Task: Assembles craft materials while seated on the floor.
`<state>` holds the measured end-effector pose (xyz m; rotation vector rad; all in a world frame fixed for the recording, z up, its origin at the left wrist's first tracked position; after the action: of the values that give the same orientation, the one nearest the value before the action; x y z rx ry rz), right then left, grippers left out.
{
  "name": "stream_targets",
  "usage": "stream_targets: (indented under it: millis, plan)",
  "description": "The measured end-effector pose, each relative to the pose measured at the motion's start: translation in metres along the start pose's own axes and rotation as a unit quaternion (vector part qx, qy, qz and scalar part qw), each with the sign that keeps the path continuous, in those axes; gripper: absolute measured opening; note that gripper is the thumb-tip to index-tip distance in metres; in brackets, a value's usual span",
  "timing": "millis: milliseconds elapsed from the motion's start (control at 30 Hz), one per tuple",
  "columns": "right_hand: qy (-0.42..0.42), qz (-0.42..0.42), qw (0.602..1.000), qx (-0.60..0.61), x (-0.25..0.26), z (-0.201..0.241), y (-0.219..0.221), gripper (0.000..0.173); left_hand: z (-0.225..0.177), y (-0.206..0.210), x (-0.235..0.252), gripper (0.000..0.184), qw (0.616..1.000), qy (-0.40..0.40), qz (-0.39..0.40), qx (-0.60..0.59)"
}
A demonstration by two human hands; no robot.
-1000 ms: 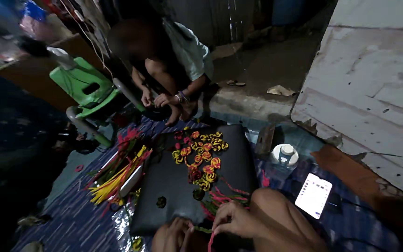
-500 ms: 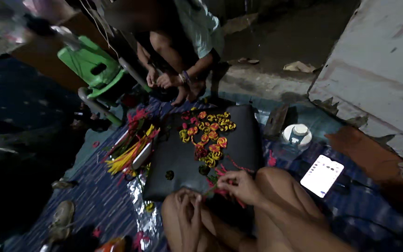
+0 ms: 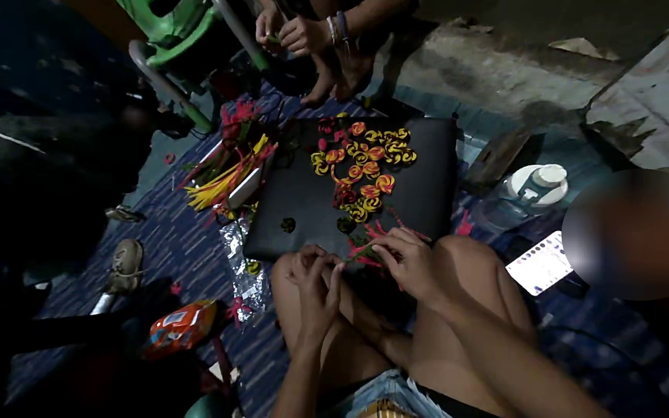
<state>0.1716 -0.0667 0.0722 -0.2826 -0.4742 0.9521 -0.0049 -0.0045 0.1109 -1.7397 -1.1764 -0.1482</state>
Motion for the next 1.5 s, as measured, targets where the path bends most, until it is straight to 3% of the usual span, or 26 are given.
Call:
stream_targets:
  millis: [100,200,267,500,600,633,700,733,767,800,867,933,1167,1267,1400,1500]
  plan:
    - [0.028,-0.028,0.99,0.133,-0.001,-0.006,-0.002,0.018,0.009,0.004,-0.005,0.019,0.993,-0.039,-0.012,-0.108]
    - [0.113,0.057,0.952,0.278,0.001,-0.012,0.011,0.015,0.03,0.015,-0.011,0.01,0.96,-0.124,-0.01,-0.249]
    - [0.137,0.108,0.933,0.314,0.003,-0.013,0.018,0.014,0.041,0.02,-0.015,0.011,0.945,-0.171,0.0,-0.28]
    - [0.156,0.253,0.883,0.362,0.0,-0.015,0.038,0.012,0.045,0.015,-0.003,0.008,0.952,-0.112,-0.007,-0.285]
    - [0.2,0.223,0.885,0.356,0.004,-0.017,0.038,0.014,0.051,0.016,-0.009,0.014,0.934,-0.125,-0.029,-0.333]
    - [0.22,0.202,0.881,0.366,0.004,-0.018,0.037,0.015,0.052,0.022,-0.013,0.019,0.921,-0.141,-0.037,-0.361]
    - [0.241,0.173,0.879,0.374,0.002,-0.02,0.036,0.018,0.05,0.043,-0.026,0.056,0.901,-0.176,-0.011,-0.396]
    - [0.243,0.169,0.879,0.372,0.001,-0.02,0.038,0.018,0.049,0.054,-0.033,0.076,0.904,-0.18,0.012,-0.388]
    - [0.246,0.174,0.879,0.369,-0.001,-0.021,0.041,0.018,0.046,0.061,-0.04,0.085,0.911,-0.174,0.027,-0.373]
    - [0.248,0.185,0.878,0.366,-0.003,-0.02,0.045,0.018,0.04,0.062,-0.045,0.077,0.92,-0.164,0.027,-0.355]
    - [0.253,0.214,0.871,0.364,-0.007,-0.02,0.054,0.018,0.03,0.053,-0.043,0.041,0.935,-0.159,-0.025,-0.315]
    - [0.262,0.237,0.87,0.344,-0.011,-0.021,0.061,0.019,0.026,0.042,-0.034,0.027,0.939,-0.143,-0.062,-0.307]
    - [0.15,0.221,0.937,0.225,-0.01,-0.008,0.055,0.022,0.018,0.031,-0.02,0.019,0.941,-0.087,-0.028,-0.327]
    - [0.103,0.24,0.949,0.178,-0.012,0.004,0.055,0.023,0.026,0.028,-0.025,0.022,0.936,-0.161,-0.069,-0.306]
    - [-0.043,0.292,0.951,0.097,-0.021,0.034,0.062,0.019,0.048,0.029,-0.026,0.033,0.921,-0.224,-0.053,-0.313]
    - [-0.046,0.288,0.955,0.055,-0.026,0.035,0.057,0.022,0.05,0.025,-0.032,0.031,0.915,-0.263,-0.036,-0.302]
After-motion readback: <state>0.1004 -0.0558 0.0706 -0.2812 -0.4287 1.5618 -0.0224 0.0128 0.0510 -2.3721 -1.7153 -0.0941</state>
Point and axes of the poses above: each hand's wrist, its own x-axis towards the middle knuckle, its own y-axis out of the palm, z = x × y, the point moved 10 cm from there along x, towards the middle knuckle, and after that the axes turned 9 degrees about y, right-handed, at the moved point
